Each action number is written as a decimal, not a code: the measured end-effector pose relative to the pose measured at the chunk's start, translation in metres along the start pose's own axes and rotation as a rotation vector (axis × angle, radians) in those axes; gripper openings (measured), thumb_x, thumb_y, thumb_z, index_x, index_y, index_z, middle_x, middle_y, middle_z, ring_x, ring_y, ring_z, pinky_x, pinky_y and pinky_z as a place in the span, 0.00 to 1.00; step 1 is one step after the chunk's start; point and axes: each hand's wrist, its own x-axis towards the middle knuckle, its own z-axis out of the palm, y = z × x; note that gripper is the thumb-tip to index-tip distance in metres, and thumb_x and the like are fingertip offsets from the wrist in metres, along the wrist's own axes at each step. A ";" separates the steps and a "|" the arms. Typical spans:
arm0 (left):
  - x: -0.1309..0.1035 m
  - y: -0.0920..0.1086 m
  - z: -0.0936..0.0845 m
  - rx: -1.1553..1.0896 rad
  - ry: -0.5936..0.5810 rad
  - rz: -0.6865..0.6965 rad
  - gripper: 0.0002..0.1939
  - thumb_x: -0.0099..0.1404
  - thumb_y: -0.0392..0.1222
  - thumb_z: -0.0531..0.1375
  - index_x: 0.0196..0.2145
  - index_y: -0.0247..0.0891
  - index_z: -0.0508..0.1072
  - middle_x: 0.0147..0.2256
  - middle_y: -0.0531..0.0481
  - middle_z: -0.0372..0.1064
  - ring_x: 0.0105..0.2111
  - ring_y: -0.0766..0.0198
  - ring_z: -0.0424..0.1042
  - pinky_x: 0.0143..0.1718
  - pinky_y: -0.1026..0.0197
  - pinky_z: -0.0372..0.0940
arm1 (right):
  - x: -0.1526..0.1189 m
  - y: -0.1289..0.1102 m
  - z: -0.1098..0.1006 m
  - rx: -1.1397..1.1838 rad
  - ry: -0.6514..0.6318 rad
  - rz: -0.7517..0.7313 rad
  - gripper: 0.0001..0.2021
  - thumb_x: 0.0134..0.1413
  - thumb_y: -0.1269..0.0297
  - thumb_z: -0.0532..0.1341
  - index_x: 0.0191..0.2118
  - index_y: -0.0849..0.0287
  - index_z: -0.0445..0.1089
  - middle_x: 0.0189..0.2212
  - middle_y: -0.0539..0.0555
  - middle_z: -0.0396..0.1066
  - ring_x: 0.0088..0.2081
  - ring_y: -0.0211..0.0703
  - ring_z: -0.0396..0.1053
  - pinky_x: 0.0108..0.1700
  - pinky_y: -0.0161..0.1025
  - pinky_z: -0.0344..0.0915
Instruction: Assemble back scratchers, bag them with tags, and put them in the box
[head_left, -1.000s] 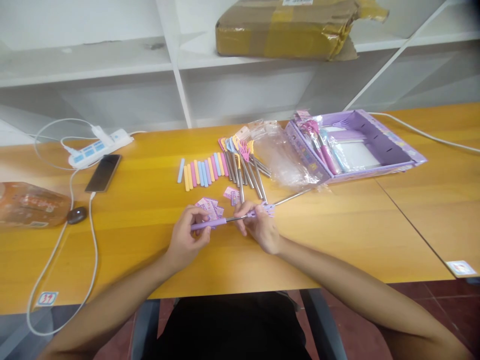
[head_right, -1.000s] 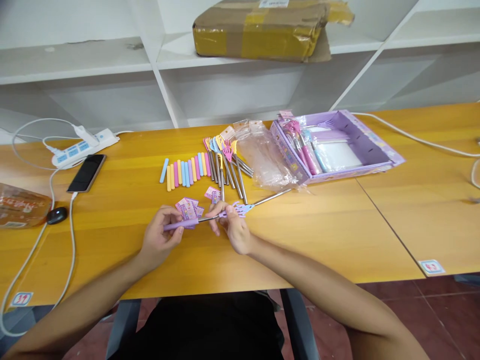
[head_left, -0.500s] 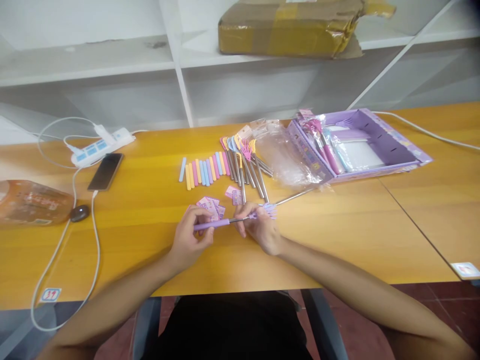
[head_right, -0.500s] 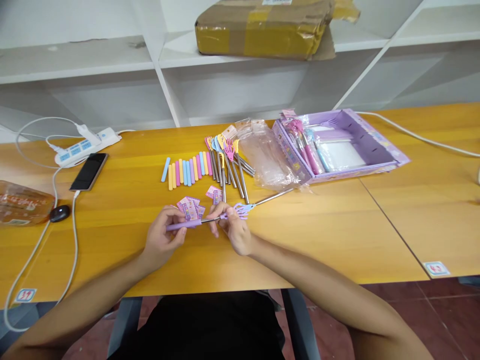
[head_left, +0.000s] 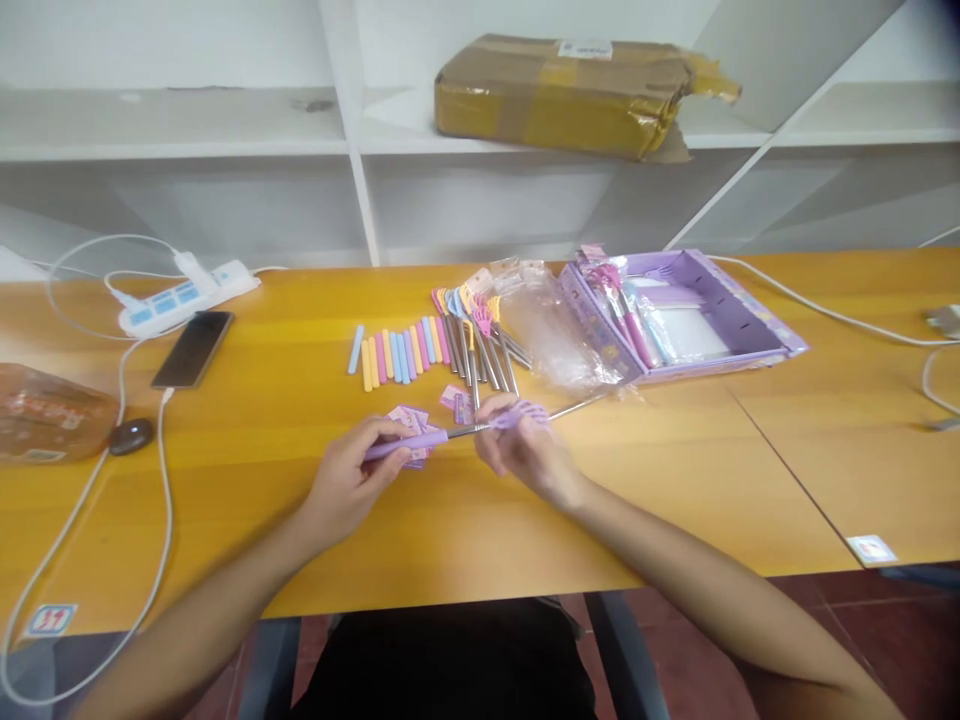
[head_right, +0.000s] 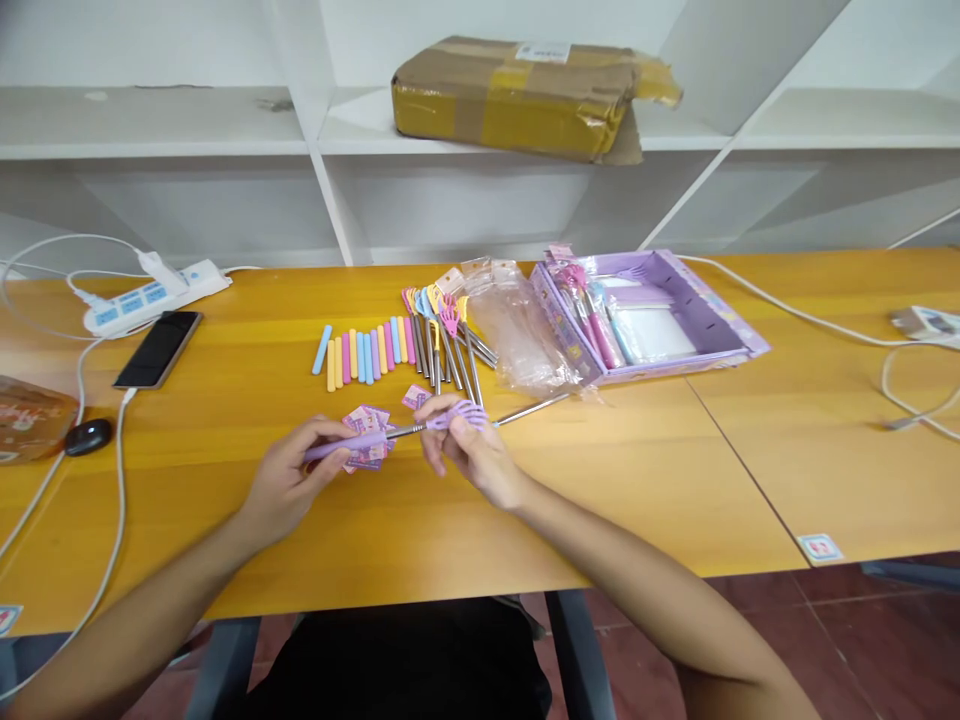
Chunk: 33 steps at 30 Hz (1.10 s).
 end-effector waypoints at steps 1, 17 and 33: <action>0.000 0.001 -0.005 0.005 -0.006 -0.014 0.09 0.77 0.47 0.61 0.49 0.43 0.77 0.42 0.48 0.79 0.37 0.60 0.78 0.39 0.61 0.71 | 0.000 -0.004 -0.001 0.002 0.011 -0.012 0.25 0.69 0.35 0.60 0.51 0.54 0.70 0.23 0.45 0.64 0.20 0.39 0.57 0.27 0.40 0.56; -0.052 0.024 0.007 0.893 -0.253 0.447 0.13 0.81 0.44 0.56 0.38 0.41 0.75 0.32 0.48 0.71 0.32 0.55 0.68 0.33 0.55 0.57 | -0.100 -0.029 0.018 -1.365 -0.205 -0.251 0.10 0.77 0.62 0.59 0.55 0.56 0.74 0.40 0.57 0.75 0.40 0.48 0.74 0.41 0.44 0.71; -0.084 0.016 0.059 1.173 -0.182 0.260 0.07 0.73 0.38 0.66 0.35 0.41 0.74 0.30 0.51 0.73 0.28 0.57 0.74 0.25 0.56 0.55 | -0.108 0.003 0.045 -1.584 -0.204 -0.268 0.09 0.72 0.76 0.58 0.51 0.59 0.71 0.38 0.55 0.76 0.37 0.48 0.72 0.42 0.45 0.68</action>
